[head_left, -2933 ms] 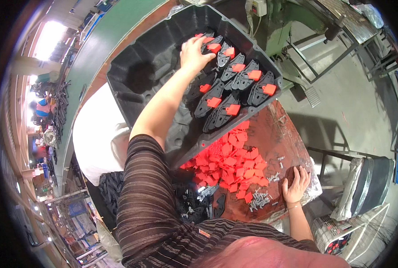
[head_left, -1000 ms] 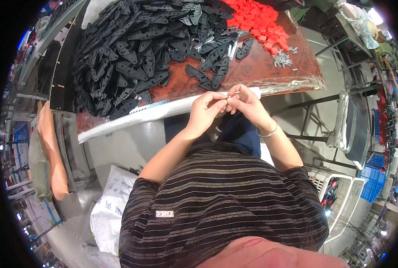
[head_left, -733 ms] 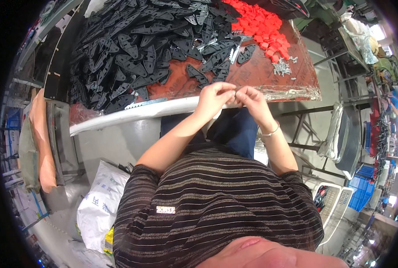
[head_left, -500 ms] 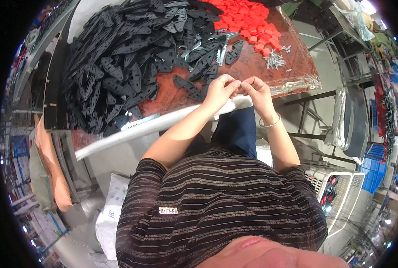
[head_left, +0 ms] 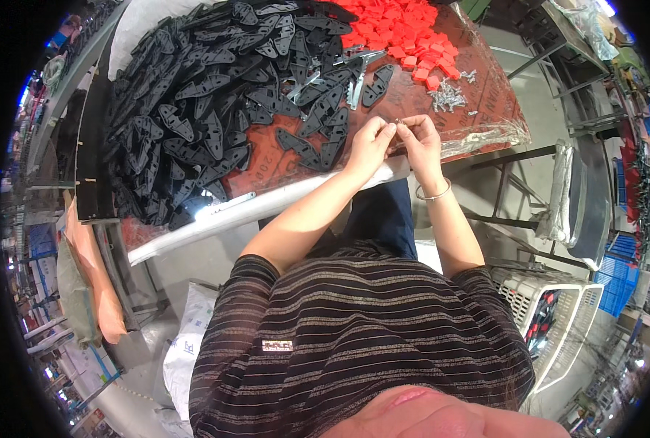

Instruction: The person repeatedly picks a black plastic part and a red plastic part from piles on a table, snaps them together by hand, and places the assembled unit into a black tray. The process continues with multiple units being assembled and arranged in the tray.

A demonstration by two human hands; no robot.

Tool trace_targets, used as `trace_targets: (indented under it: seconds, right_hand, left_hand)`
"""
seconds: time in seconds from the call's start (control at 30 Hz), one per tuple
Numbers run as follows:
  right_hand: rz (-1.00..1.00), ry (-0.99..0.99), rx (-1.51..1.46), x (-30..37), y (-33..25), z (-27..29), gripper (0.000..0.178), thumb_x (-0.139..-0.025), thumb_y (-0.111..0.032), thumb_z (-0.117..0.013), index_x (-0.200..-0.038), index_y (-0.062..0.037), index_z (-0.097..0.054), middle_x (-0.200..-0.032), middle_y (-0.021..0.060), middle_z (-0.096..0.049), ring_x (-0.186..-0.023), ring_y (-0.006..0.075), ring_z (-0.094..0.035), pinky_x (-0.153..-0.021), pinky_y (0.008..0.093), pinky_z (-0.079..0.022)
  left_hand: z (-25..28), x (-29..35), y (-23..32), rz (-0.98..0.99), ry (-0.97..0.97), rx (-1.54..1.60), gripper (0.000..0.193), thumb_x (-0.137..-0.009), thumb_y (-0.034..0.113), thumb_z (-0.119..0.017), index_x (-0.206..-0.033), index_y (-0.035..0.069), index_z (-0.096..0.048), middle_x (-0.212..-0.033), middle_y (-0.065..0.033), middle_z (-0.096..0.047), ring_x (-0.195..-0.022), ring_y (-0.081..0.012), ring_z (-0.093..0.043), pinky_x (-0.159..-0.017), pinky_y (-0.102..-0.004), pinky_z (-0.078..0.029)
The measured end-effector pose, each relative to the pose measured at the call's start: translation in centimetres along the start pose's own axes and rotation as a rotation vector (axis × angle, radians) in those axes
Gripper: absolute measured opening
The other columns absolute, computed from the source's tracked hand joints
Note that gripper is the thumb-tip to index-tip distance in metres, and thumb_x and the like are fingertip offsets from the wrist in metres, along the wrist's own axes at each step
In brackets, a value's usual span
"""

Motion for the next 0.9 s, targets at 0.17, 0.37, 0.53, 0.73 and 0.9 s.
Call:
trace_targets:
  seconds: [0.17, 0.37, 0.53, 0.73, 0.9]
  right_hand:
    - [0.031, 0.047, -0.006, -0.4, 0.0, 0.1, 0.011, -0.087, 0.0, -0.06, -0.093, -0.0001, -0.051, -0.086, 0.0057, -0.062, -0.075, 0.0086, -0.059, -0.067, 0.0217, -0.05]
    - [0.049, 0.158, -0.035, -1.7, -0.2, 0.2, 0.011, -0.085, -0.001, -0.062, -0.092, 0.0, -0.054, -0.085, 0.0056, -0.062, -0.075, 0.0087, -0.058, -0.067, 0.022, -0.049]
    - [-0.021, 0.203, -0.057, -2.9, -0.1, 1.3, 0.01, -0.085, -0.002, -0.063, -0.091, -0.0006, -0.056, -0.083, 0.0038, -0.061, -0.073, 0.0075, -0.057, -0.065, 0.0211, -0.047]
    - [0.059, 0.244, -0.005, -3.8, -1.6, 1.9, 0.01, -0.084, -0.001, -0.064, -0.089, -0.0014, -0.056, -0.08, 0.0028, -0.061, -0.07, 0.0066, -0.056, -0.062, 0.0203, -0.046]
    - [0.145, 0.315, 0.01, -4.6, -1.5, 2.3, 0.01, -0.084, -0.001, -0.064, -0.089, -0.001, -0.056, -0.079, 0.0032, -0.062, -0.068, 0.0065, -0.056, -0.061, 0.0204, -0.046]
  left_hand:
    - [0.0, -0.9, 0.0, -0.029, 0.085, -0.071, 0.025, -0.092, 0.02, -0.055, -0.075, 0.002, -0.05, -0.062, -0.0049, -0.055, -0.052, -0.0104, -0.052, -0.046, -0.0271, -0.041]
    - [-0.3, -2.7, -0.1, -0.166, 0.207, -0.338, 0.025, -0.091, 0.022, -0.054, -0.078, 0.002, -0.051, -0.069, -0.0156, -0.057, -0.065, -0.0303, -0.059, -0.058, -0.0382, -0.045]
    - [-1.1, -2.9, 2.1, -0.296, 0.185, -0.418, 0.023, -0.091, 0.023, -0.056, -0.084, 0.002, -0.052, -0.071, -0.0139, -0.057, -0.066, -0.0258, -0.058, -0.061, -0.0354, -0.045]
    - [-1.7, -4.7, 3.1, -0.226, 0.096, -0.708, 0.026, -0.092, 0.027, -0.051, -0.084, 0.002, -0.053, -0.075, -0.0176, -0.061, -0.074, -0.034, -0.062, -0.063, -0.0416, -0.046]
    - [-2.7, -6.4, 1.9, -0.203, 0.098, -0.717, 0.031, -0.093, 0.028, -0.047, -0.079, 0.001, -0.054, -0.066, -0.0182, -0.061, -0.065, -0.0377, -0.061, -0.059, -0.0475, -0.047]
Point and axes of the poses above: each hand's wrist, its own x-axis away from the middle knuckle, its own z-axis out of the back of the hand, y = z × x, the point moved 5 cm from there along -x, towards the middle knuckle
